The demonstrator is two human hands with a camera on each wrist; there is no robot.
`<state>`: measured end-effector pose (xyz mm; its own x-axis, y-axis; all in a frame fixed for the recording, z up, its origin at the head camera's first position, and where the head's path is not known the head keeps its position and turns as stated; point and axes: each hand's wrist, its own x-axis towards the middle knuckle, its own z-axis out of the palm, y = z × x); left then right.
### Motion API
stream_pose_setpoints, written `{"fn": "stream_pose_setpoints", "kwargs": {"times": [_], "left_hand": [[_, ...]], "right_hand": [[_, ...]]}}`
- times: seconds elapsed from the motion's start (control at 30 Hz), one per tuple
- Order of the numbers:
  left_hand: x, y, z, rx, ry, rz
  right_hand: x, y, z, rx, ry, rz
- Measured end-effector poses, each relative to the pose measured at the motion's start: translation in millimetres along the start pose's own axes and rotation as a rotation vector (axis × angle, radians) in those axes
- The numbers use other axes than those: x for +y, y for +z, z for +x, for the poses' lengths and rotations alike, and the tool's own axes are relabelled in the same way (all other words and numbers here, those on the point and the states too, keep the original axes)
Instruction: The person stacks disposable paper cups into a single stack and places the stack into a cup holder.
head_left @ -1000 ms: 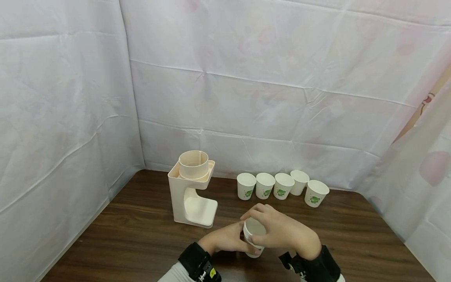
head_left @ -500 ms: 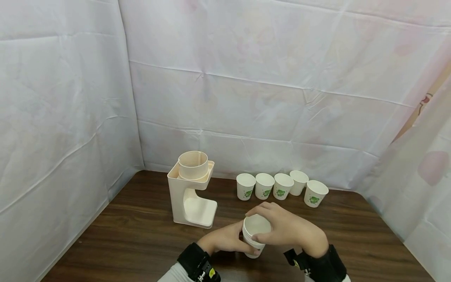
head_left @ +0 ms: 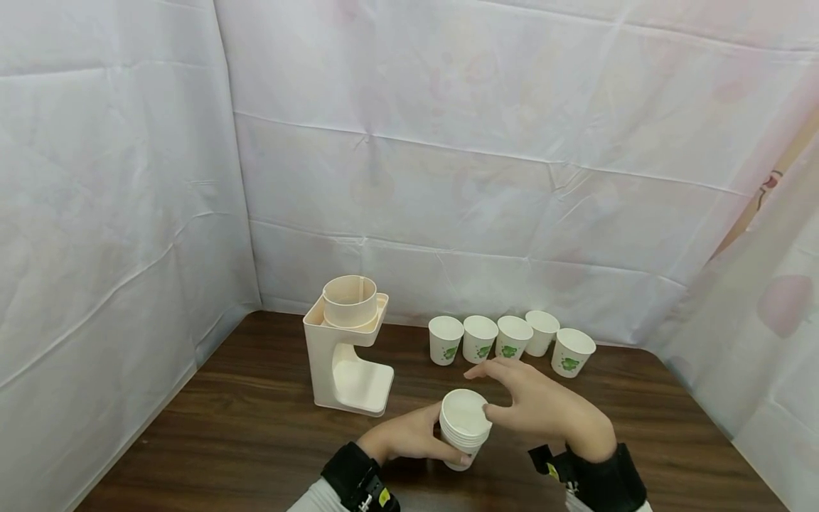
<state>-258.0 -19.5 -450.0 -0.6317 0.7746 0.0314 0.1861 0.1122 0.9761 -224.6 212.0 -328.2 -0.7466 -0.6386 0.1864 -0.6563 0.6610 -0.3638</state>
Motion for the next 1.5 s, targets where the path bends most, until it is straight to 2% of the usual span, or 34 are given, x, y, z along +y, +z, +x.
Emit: {"fn": "stream_pose_setpoints", "kwargs": {"times": [0.43,0.7,1.17,1.5], "left_hand": [[0.0,-0.5,0.8,0.006,-0.009,0.005],[0.1,0.5,1.9,0.003,-0.004,0.008],[-1.1,-0.6,-0.3,0.007,-0.019,0.000],[0.0,-0.8,-1.2,0.010,-0.029,0.009]], "right_hand": [[18,2,6,0.070,0.002,0.001],[31,7,8,0.073,0.009,0.005],[57,27,27,0.123,0.007,-0.019],[67,37,36,0.182,-0.016,-0.049]]}}
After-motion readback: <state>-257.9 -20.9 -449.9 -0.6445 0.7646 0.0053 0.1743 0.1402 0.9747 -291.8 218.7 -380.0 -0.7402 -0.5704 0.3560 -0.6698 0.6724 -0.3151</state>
